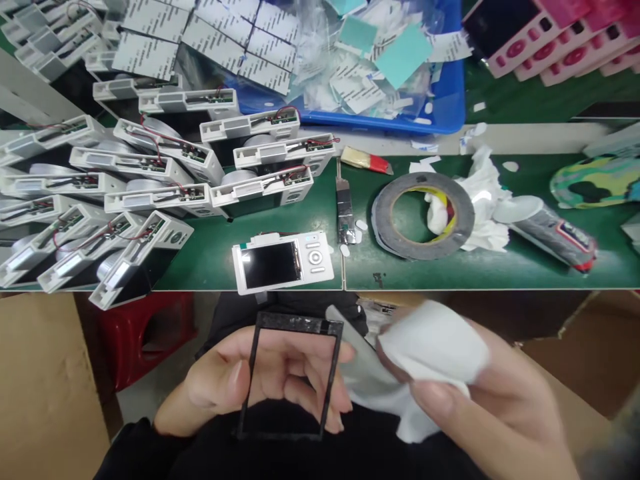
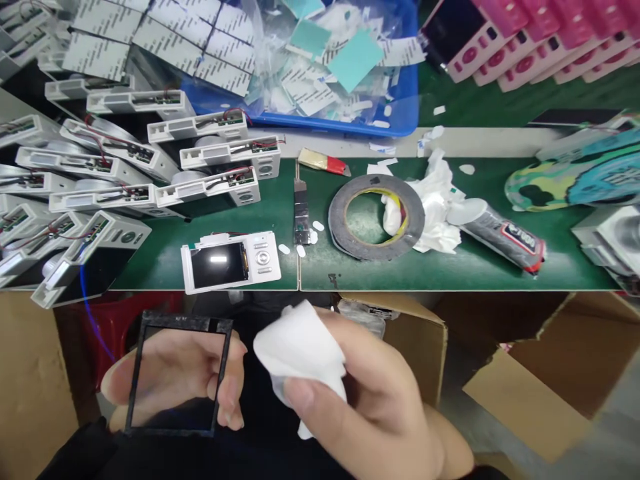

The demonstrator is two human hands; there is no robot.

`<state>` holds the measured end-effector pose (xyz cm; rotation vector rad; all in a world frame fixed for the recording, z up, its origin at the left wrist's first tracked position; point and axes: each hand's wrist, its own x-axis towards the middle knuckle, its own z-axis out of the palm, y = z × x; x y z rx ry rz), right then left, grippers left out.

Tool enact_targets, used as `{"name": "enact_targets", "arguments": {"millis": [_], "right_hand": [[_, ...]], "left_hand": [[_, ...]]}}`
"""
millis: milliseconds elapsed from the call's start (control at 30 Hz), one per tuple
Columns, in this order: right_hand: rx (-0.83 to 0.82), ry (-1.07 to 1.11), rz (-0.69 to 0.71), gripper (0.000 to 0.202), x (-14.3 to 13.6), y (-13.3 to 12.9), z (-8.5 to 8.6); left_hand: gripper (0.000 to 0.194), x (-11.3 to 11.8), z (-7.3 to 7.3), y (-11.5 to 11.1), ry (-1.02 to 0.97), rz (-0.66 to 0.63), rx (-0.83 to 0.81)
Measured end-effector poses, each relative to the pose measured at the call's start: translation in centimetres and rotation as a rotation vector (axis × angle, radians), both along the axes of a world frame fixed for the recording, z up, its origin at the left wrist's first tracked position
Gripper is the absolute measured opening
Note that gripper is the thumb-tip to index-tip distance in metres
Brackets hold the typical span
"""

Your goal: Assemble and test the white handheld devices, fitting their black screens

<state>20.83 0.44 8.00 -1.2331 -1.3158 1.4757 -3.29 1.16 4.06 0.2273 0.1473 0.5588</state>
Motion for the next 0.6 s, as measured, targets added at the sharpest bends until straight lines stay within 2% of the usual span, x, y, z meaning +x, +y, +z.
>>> {"name": "enact_targets", "arguments": {"millis": [100,200,267,400,600], "right_hand": [[-0.222,0.466,0.160,0.011,-0.2,0.2,-1.1],[-0.435,0.649,0.150,0.022,-0.3,0.2,-1.5],[-0.498,0.689,0.106,0.031,-0.4,0.4,-1.6],[-0.473,0.744,0.069,0.039,-1.0,0.7,-1.6],[-0.498,0.791,0.067,0.032,-1.2,0.6,-1.9]], "left_hand": [[0.066,0.0,0.0,-0.2,0.000,0.006,0.003],[0.065,0.2,0.0,-0.3,0.010,0.026,0.018],[0.065,0.4,0.2,-0.2,0.024,0.035,0.042],[0.065,0.6,0.4,0.0,0.054,0.030,0.089],[0.063,0.7,0.5,-0.3,0.090,0.056,0.108]]}}
